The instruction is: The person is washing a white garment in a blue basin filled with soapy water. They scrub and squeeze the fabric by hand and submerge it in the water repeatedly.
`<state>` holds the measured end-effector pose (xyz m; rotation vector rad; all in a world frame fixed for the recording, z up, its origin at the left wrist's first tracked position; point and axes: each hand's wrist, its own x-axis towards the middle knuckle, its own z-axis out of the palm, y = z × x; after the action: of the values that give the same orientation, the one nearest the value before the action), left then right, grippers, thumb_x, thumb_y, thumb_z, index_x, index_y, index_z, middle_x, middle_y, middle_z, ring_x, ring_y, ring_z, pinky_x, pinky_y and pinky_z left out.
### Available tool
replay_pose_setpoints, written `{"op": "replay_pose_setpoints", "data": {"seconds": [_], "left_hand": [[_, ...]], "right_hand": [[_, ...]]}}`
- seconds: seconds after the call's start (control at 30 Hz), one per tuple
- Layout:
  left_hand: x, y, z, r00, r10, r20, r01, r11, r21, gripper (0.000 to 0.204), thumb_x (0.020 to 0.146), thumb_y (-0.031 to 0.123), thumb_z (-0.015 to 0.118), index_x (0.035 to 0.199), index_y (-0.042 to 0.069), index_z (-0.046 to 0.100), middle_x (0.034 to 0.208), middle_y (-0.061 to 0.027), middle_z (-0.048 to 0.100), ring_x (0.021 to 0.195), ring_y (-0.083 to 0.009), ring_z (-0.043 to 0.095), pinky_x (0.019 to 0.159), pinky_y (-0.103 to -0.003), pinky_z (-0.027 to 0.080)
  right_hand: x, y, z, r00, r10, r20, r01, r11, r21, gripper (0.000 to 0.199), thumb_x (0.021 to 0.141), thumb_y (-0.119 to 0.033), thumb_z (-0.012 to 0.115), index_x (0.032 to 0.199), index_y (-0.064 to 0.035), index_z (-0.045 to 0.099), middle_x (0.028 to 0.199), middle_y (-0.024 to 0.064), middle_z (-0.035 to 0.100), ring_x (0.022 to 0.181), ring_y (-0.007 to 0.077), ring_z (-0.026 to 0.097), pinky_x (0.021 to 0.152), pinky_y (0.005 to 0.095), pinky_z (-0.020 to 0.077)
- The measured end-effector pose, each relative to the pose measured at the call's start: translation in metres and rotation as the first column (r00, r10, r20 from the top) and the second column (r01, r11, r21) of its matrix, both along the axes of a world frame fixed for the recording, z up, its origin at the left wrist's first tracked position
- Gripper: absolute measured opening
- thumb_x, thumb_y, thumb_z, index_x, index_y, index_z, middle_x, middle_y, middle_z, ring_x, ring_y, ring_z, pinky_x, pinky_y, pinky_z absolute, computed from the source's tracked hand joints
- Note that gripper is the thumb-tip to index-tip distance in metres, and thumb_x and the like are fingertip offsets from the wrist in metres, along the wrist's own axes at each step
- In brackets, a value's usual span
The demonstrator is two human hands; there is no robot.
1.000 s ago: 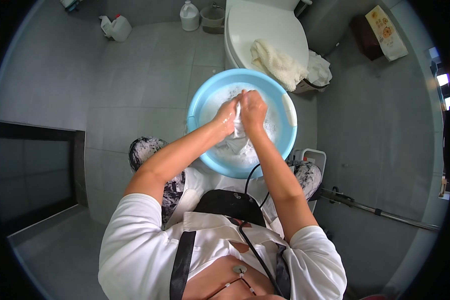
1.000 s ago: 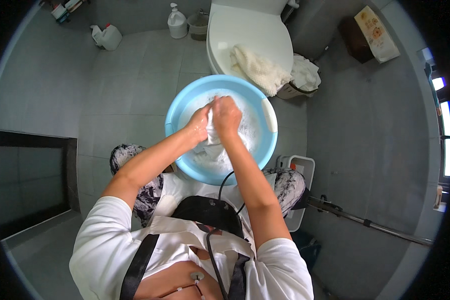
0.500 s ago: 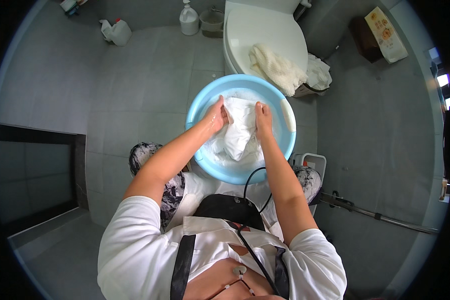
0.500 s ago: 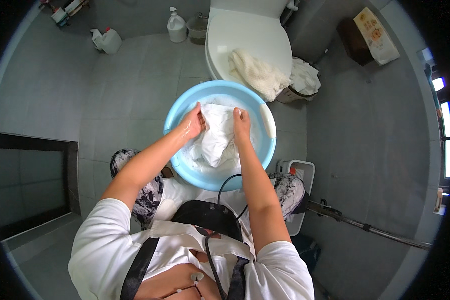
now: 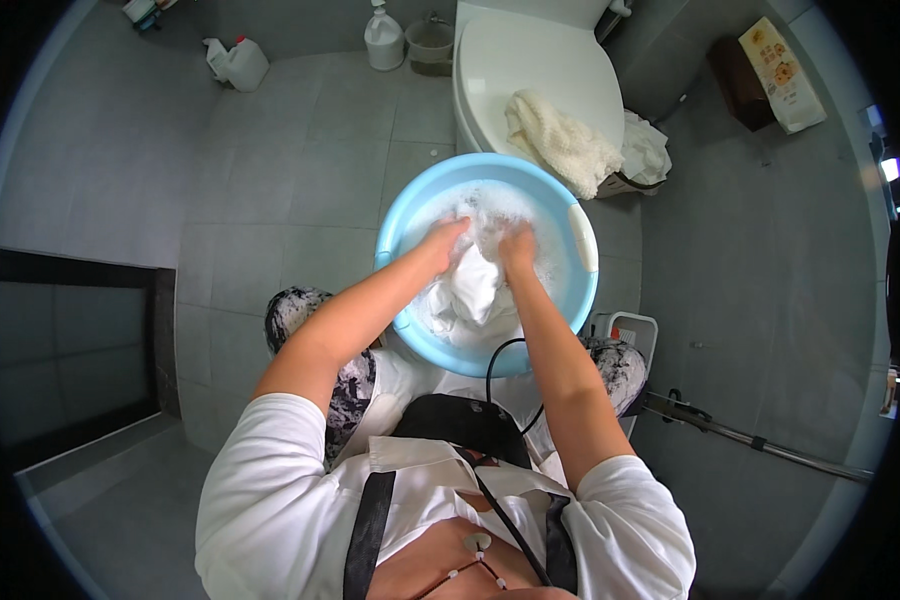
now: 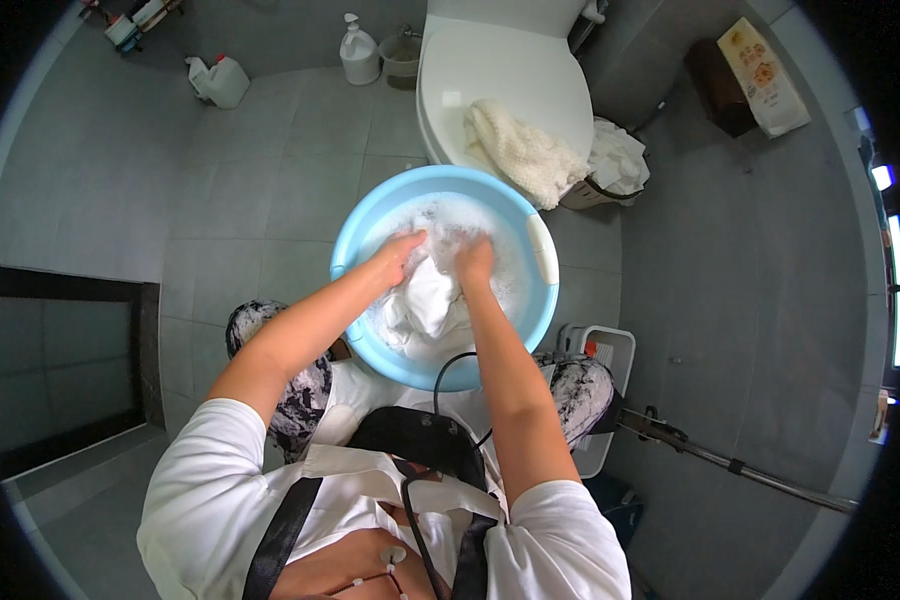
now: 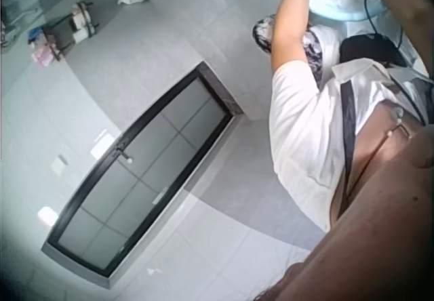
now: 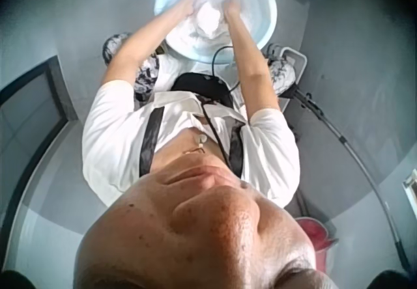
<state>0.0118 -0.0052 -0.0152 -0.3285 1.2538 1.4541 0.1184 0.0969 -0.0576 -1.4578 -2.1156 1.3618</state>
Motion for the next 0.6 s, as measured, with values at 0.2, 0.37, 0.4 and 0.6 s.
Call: {"op": "replay_pose_setpoints", "data": {"seconds": [0.2, 0.37, 0.4, 0.6], "left_hand": [[0.014, 0.012, 0.055, 0.996, 0.089, -0.025, -0.084, 0.982, 0.167, 0.039, 0.082, 0.030, 0.053, 0.108, 0.002, 0.046, 0.099, -0.0117, 0.053, 0.087, -0.0242, 0.054, 0.075, -0.038, 0.045], [0.019, 0.015, 0.073, 0.985, -0.047, 0.167, 0.011, 0.978, 0.207, 0.041, 0.084, 0.037, 0.045, 0.109, 0.004, 0.046, 0.095, -0.0101, 0.054, 0.086, -0.0217, 0.053, 0.076, -0.034, 0.043], [0.029, 0.019, 0.075, 0.998, 0.011, 0.064, -0.024, 0.979, 0.202, 0.041, 0.085, 0.036, 0.043, 0.110, 0.004, 0.046, 0.096, -0.0100, 0.054, 0.087, -0.0212, 0.053, 0.077, -0.034, 0.042], [0.047, 0.015, 0.110, 0.985, 0.064, -0.160, -0.047, 0.993, 0.113, 0.037, 0.086, 0.034, 0.040, 0.105, 0.002, 0.048, 0.099, -0.0112, 0.052, 0.091, -0.0200, 0.050, 0.077, -0.031, 0.042]], "right_hand": [[0.000, -0.046, 0.118, 0.926, 0.006, -0.378, 0.043, 0.992, 0.121, 0.031, 0.081, -0.025, 0.052, 0.097, 0.0010, 0.050, 0.087, 0.0231, 0.056, 0.080, 0.0344, 0.056, 0.071, 0.0372, 0.0419], [-0.001, -0.061, 0.153, 0.920, 0.055, -0.387, -0.004, 0.991, 0.132, 0.023, 0.080, -0.021, 0.052, 0.093, -0.0021, 0.051, 0.078, 0.0218, 0.056, 0.073, 0.0331, 0.056, 0.068, 0.0374, 0.0424], [-0.005, -0.050, 0.147, 0.937, 0.044, -0.347, 0.048, 0.967, 0.250, 0.021, 0.079, -0.017, 0.052, 0.093, -0.0018, 0.050, 0.078, 0.0212, 0.055, 0.072, 0.0335, 0.054, 0.068, 0.0377, 0.0418], [-0.012, -0.045, 0.143, 0.891, -0.150, -0.428, 0.241, 0.956, 0.165, 0.018, 0.076, -0.013, 0.047, 0.090, -0.0014, 0.045, 0.079, 0.0209, 0.053, 0.073, 0.0326, 0.052, 0.068, 0.0384, 0.0404]]}}
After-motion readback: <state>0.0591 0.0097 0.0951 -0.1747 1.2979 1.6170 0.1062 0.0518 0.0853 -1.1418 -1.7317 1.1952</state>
